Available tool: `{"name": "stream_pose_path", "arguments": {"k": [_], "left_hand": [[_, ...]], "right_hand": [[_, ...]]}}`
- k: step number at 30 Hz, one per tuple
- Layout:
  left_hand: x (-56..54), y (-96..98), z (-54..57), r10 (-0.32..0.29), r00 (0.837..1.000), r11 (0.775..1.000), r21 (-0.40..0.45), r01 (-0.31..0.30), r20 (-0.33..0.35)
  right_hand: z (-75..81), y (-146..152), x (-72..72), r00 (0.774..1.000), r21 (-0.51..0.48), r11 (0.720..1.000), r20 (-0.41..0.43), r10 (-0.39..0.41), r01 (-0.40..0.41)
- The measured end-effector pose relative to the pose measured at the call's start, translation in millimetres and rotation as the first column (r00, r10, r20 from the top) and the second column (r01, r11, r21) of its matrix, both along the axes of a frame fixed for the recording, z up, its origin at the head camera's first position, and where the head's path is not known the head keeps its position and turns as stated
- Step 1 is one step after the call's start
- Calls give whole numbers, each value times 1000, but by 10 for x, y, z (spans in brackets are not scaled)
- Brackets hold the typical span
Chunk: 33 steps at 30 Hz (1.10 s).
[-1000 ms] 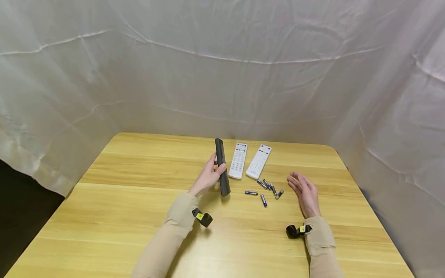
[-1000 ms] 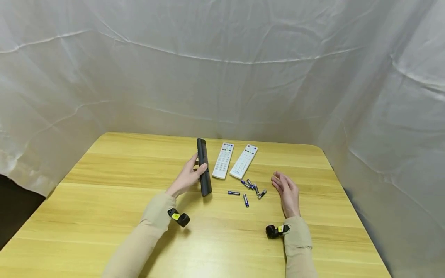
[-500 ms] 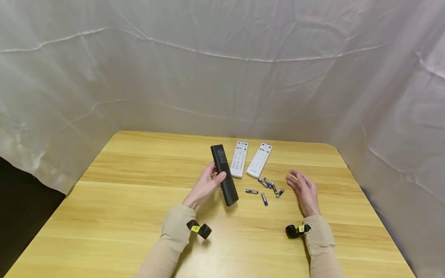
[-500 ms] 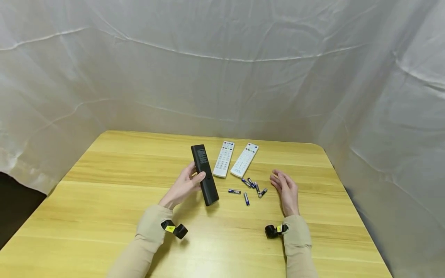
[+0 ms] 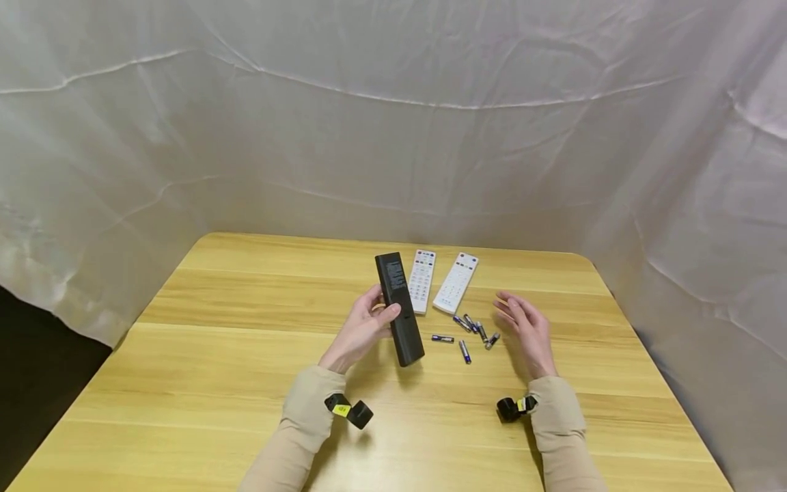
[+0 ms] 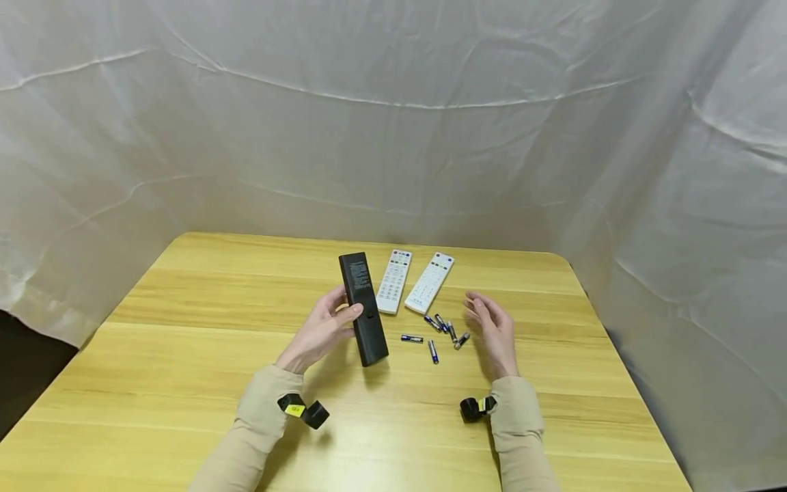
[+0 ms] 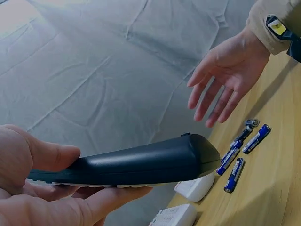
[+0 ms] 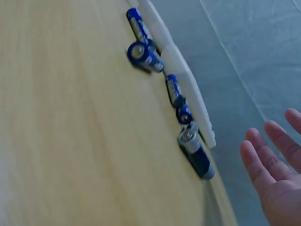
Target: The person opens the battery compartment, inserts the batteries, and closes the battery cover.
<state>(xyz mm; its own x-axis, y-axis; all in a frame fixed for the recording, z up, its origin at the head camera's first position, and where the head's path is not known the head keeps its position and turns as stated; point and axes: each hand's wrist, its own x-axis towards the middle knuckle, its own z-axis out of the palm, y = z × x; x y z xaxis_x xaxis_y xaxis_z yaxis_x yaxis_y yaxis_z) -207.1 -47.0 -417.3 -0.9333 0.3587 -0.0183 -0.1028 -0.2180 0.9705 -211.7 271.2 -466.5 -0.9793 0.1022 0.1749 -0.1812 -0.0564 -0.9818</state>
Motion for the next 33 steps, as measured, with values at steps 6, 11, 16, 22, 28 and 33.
{"name": "stream_pose_path", "arguments": {"k": [6,11,16,22,28,33], "left_hand": [[-3,5,15,74,997,997,12,-74,34],[-3,3,27,172,985,985,-35,-172,12],[-13,-22,49,232,973,971,-65,-232,-7],[-5,-47,72,263,965,962,-71,-263,-9],[15,-60,102,273,962,961,-42,-272,16],[15,-64,107,263,965,964,-21,-263,-2]], "right_hand": [[44,-52,-7,998,44,998,-51,37,-35],[75,-93,6,995,65,996,-80,64,-59],[147,-171,16,991,108,991,-96,92,-81],[219,-265,44,990,209,974,-86,112,-92],[314,-391,103,987,355,929,-84,141,-102],[393,-501,141,982,428,893,-57,179,-138]]}}
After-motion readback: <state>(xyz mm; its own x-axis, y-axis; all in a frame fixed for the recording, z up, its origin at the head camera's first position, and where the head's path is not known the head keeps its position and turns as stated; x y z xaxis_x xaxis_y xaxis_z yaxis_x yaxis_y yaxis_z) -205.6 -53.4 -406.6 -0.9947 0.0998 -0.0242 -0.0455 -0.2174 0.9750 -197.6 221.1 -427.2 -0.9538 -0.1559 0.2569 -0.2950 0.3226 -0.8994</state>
